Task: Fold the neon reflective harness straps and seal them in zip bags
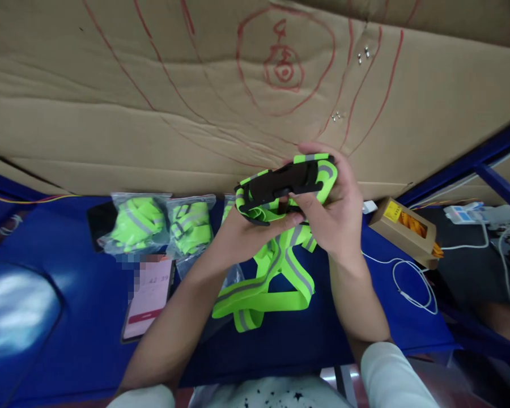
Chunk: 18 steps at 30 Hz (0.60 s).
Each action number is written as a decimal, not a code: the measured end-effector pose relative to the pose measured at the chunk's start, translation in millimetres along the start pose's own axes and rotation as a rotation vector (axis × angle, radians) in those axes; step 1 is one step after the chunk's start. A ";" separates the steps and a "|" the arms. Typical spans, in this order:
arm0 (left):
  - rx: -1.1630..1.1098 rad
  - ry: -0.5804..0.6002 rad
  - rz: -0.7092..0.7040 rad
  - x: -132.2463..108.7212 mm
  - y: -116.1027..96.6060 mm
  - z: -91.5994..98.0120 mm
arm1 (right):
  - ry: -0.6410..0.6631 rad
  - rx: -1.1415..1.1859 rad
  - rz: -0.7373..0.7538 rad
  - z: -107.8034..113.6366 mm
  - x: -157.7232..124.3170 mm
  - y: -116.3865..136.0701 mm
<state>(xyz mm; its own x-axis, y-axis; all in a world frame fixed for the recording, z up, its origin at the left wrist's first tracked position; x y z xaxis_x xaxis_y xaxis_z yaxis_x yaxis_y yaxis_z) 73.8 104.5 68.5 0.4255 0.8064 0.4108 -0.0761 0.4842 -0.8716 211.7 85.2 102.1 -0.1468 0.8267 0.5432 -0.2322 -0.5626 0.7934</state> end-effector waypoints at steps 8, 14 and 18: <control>-0.138 -0.015 0.176 -0.4 37.8 -1.8 | 0.279 0.250 -0.219 12.2 1.1 -17.9; -0.698 0.103 0.285 0.1 45.4 -27.3 | 0.181 0.279 -0.202 14.9 -2.6 -24.9; -0.974 0.340 0.373 -5.9 41.9 -46.3 | 0.076 0.190 -0.076 18.1 -5.0 -17.1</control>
<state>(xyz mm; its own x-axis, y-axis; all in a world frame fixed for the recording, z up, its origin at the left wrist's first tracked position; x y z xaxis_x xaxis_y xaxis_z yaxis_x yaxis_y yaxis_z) 109.9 104.3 17.2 0.7617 0.6381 0.1123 0.4296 -0.3676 -0.8248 233.7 90.5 90.7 -0.2095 0.8612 0.4630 -0.0607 -0.4841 0.8729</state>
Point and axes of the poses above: each hand's wrist, its own x-axis towards the middle knuckle, its own z-axis out of the back of the hand, y = z × x, the point moved 6 cm from there along x, towards the middle knuckle, and after that the axes turned 7 degrees about y, right-handed, at the moved point
